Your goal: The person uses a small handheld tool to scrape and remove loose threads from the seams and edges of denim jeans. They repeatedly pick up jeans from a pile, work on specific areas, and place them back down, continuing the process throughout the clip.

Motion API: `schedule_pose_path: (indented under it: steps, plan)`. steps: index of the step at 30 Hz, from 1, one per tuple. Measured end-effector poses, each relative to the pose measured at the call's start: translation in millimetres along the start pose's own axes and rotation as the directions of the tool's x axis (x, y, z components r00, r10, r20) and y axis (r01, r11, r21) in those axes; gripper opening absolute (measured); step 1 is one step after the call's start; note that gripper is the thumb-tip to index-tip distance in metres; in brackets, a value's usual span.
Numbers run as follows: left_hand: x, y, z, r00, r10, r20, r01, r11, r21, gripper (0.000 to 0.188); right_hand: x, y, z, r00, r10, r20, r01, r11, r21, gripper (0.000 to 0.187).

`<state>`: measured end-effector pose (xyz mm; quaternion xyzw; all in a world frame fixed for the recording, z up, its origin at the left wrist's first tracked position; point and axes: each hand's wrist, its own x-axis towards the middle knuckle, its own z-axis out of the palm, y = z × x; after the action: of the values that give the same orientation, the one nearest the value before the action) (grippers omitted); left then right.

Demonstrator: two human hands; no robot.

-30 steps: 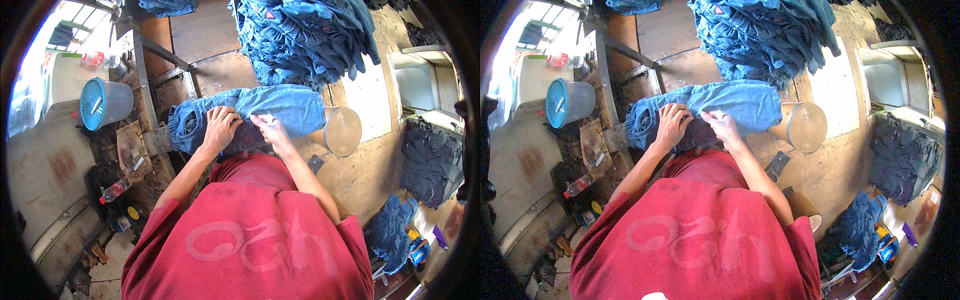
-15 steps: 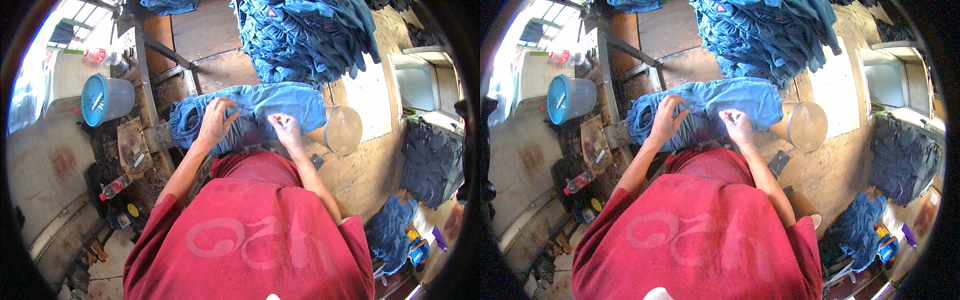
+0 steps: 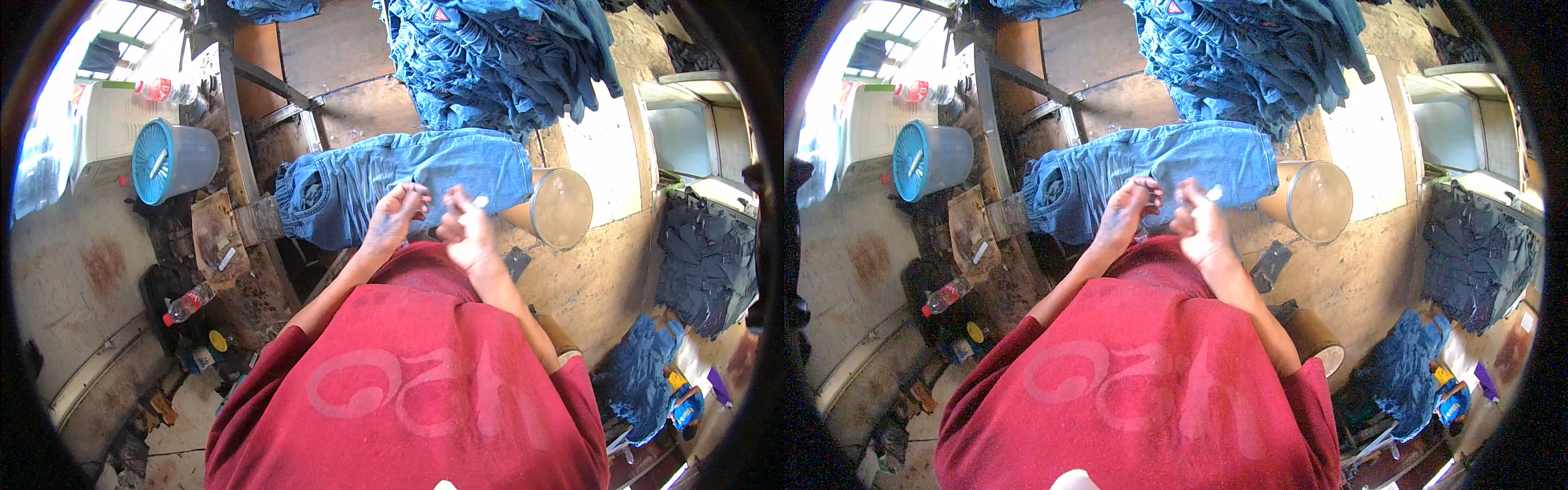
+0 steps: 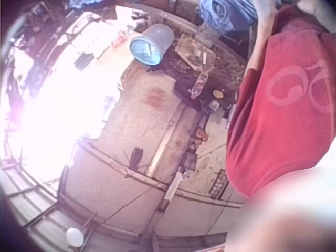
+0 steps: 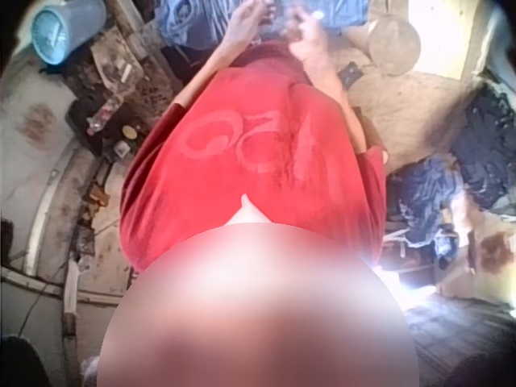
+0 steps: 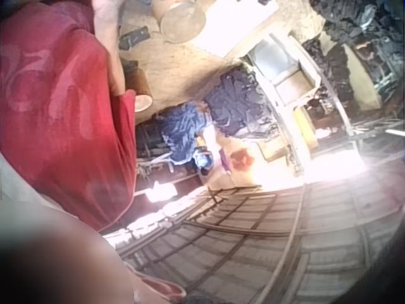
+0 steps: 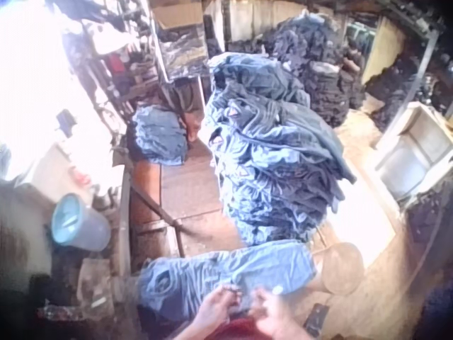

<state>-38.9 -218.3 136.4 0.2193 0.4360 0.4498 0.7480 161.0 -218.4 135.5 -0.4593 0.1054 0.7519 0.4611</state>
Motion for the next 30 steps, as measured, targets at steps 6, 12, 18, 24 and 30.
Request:
schedule_pose_path:
  steps: [6, 12, 18, 24, 30]
  plan:
    - [3, -4, -3, 0.962, 0.167, -0.216, 0.031, 0.720, 0.694, 0.037, 5, -78, -81, 0.439, -0.775, 0.455, 0.375, -0.302, -0.877, 0.017]
    - [28, 12, 15, 0.954, -0.254, -0.157, 0.284, 0.607, 0.742, 0.065, -15, -89, -101, 0.283, -0.743, 0.606, 0.135, -0.595, -0.792, 0.015]
    - [12, 49, 22, 0.993, -0.115, -0.003, 0.032, 0.250, 0.968, 0.065, -9, -44, -46, 0.586, -0.609, 0.534, 0.145, -0.570, -0.809, 0.021]
    - [18, 68, 18, 0.990, -0.082, 0.115, -0.101, 0.156, 0.983, 0.057, -31, -39, -24, 0.667, -0.612, 0.425, 0.091, -0.499, -0.862, 0.014]
    - [22, 57, -5, 0.882, -0.467, 0.058, 0.362, 0.752, 0.550, 0.069, -27, -32, -2, 0.642, -0.672, 0.369, 0.258, -0.265, -0.929, 0.026]
